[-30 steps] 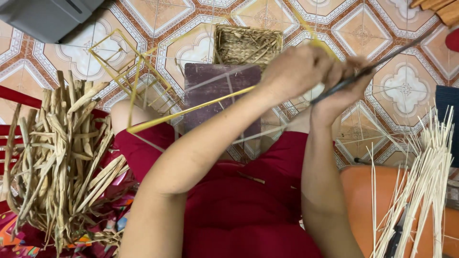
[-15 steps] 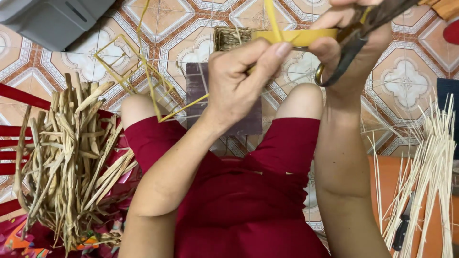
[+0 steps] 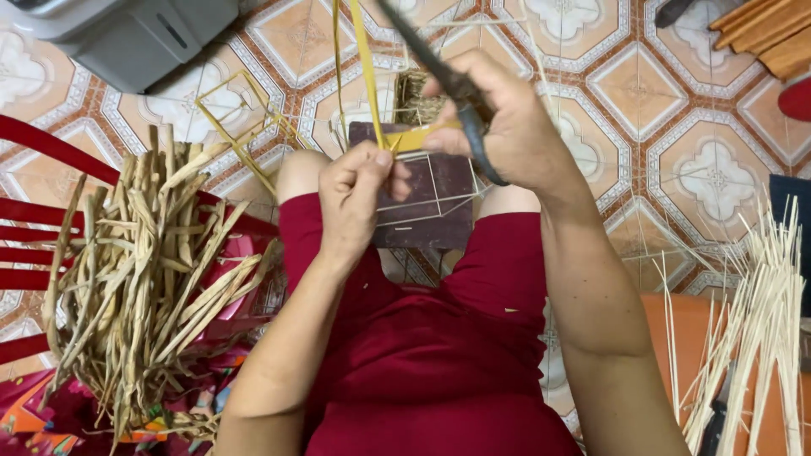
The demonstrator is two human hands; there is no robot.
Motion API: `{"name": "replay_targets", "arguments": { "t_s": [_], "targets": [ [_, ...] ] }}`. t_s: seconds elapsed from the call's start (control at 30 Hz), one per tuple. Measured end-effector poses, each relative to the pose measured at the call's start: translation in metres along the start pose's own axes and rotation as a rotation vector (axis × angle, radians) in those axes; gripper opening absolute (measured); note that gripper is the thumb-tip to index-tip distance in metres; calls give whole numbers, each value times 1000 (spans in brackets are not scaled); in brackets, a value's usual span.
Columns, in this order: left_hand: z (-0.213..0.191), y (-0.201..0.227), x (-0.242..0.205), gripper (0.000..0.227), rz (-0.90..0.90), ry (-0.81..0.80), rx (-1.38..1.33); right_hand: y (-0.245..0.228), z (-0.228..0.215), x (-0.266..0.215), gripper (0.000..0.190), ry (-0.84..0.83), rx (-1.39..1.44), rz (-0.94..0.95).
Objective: The recorder is assembling a rectangular frame made of bamboo or wooden sticks, securing the joints with yellow tape.
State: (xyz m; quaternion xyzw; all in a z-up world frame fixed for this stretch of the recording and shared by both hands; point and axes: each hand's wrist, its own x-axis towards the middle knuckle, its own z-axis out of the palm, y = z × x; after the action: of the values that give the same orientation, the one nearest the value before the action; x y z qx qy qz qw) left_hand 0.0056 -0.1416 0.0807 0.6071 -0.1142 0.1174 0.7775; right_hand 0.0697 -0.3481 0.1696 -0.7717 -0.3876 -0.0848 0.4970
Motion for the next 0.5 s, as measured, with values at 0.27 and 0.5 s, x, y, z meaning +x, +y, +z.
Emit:
{"name": "replay_targets", "arguments": {
  "t_s": [0.27,0.5],
  "targets": [
    [-11,22,-4,27,-160,-5,-22,-2,-6,6,40,-55,100,307],
    [-31,16,-18,28,-118,-7,-16,-28,-100,-109,27,387,-328,600]
  ]
}}
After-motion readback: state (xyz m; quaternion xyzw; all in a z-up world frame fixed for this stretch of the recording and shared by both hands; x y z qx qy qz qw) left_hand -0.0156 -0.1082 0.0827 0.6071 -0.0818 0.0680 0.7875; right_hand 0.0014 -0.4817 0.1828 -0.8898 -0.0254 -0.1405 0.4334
